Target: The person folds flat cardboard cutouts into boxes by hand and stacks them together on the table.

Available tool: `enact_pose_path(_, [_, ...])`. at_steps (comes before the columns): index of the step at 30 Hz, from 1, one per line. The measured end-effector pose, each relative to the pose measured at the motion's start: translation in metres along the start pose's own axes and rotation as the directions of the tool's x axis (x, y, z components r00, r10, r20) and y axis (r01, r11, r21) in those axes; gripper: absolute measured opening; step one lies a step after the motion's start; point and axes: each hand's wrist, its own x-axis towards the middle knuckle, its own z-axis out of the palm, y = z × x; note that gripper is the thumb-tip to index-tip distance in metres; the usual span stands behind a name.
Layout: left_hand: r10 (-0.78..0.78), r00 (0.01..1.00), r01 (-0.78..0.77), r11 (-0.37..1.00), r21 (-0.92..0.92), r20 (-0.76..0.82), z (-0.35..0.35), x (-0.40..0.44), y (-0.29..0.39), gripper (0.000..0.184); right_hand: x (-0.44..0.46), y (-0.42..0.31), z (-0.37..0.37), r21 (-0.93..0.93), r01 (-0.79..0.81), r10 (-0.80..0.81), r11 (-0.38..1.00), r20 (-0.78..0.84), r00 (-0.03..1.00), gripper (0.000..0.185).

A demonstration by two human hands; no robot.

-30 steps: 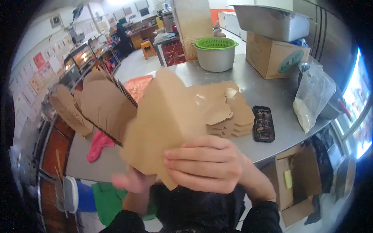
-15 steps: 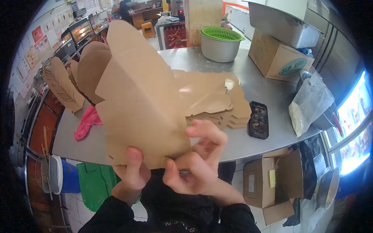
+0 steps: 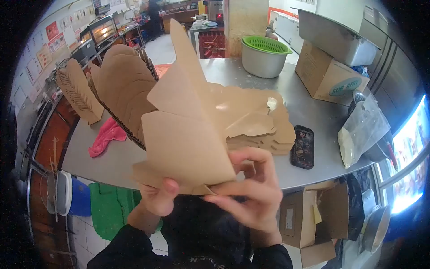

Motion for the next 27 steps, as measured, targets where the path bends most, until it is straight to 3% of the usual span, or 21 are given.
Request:
enact_pose_path(2, [0.055,0.996,-0.058,0.997,0.047,0.064,-0.003,0.001,-0.003,0.017,-0.002,0.002,-0.002,0.234,-0.111,0.141,0.966,-0.119,0.983,0.034])
enact_pose_path(4, [0.115,0.956,-0.183,0.952,0.244,0.271,-0.007,0.007,-0.003,0.023,0.001,0.005,-0.003,0.285,-0.121,0.162,0.951,-0.127,0.979,0.040])
enact_pose_path(7, [0.050,0.843,-0.342,0.818,0.463,0.535,-0.001,0.014,0.001,0.030,0.002,0.017,-0.008,0.418,-0.151,0.161,0.896,0.010,0.987,0.045])
enact_pose_path(9, [0.010,0.839,-0.325,0.812,0.486,0.545,-0.008,0.009,-0.010,0.034,0.000,0.016,-0.001,0.341,-0.289,0.326,0.894,-0.055,0.944,0.051])
enact_pose_path(11, [-0.017,0.840,-0.309,0.807,0.503,0.543,-0.015,0.010,-0.009,0.037,-0.004,0.021,-0.002,0.361,-0.237,0.265,0.902,-0.029,0.964,0.052])
enact_pose_path(13, [-0.118,0.775,-0.206,0.882,0.425,0.621,-0.014,0.014,-0.006,0.053,0.000,0.020,0.001,0.348,-0.202,0.225,0.915,-0.026,0.974,0.054])
enact_pose_path(15, [-0.010,0.806,-0.277,0.878,0.392,0.592,-0.002,0.017,-0.003,0.061,0.007,0.015,0.005,0.160,-0.016,0.056,0.987,-0.247,0.967,0.059])
enact_pose_path(16, [0.086,0.819,-0.332,0.877,0.347,0.567,0.001,0.018,-0.001,0.069,0.012,0.014,0.004,0.167,-0.008,0.049,0.986,-0.241,0.969,0.059])
enact_pose_path(18, [0.062,0.782,-0.287,0.919,0.271,0.620,-0.004,0.016,-0.005,0.073,0.022,0.012,-0.006,-0.206,0.187,-0.224,0.960,-0.174,0.959,0.077])
enact_pose_path(19, [0.005,0.734,-0.248,0.933,0.262,0.679,-0.009,0.017,-0.004,0.073,0.020,0.012,-0.015,-0.316,0.250,-0.259,0.915,0.015,0.966,0.088])
enact_pose_path(20, [-0.047,0.678,-0.209,0.944,0.254,0.734,-0.012,0.018,-0.002,0.072,0.018,0.008,-0.022,-0.317,0.252,-0.261,0.914,0.014,0.965,0.088])
enact_pose_path(21, [-0.045,0.676,-0.211,0.944,0.252,0.735,-0.016,0.021,-0.002,0.072,0.016,0.003,-0.027,-0.259,0.156,-0.132,0.953,0.106,0.986,0.089])
enact_pose_path(22, [-0.065,0.584,-0.182,0.961,0.209,0.809,-0.023,0.025,-0.002,0.069,0.016,0.002,-0.031,-0.210,0.050,-0.006,0.977,0.205,0.979,0.091])
enact_pose_path(23, [-0.079,0.484,-0.149,0.974,0.171,0.871,-0.029,0.028,-0.002,0.065,0.018,0.005,-0.034,-0.209,0.052,-0.008,0.976,0.206,0.979,0.091])
enact_pose_path(25, [-0.024,0.447,-0.218,0.967,0.135,0.894,-0.040,0.025,-0.006,0.061,0.020,0.011,-0.043,0.032,0.149,-0.148,0.988,0.437,0.887,0.060])
enact_pose_path(26, [0.028,0.402,-0.285,0.954,0.096,0.915,-0.045,0.024,-0.006,0.057,0.019,0.019,-0.049,0.033,0.150,-0.149,0.988,0.439,0.886,0.060])
enact_pose_path(27, [-0.010,0.383,-0.239,0.965,0.109,0.924,-0.043,0.032,0.006,0.051,0.021,0.025,-0.050,0.207,0.102,-0.184,0.973,0.430,0.884,0.046])
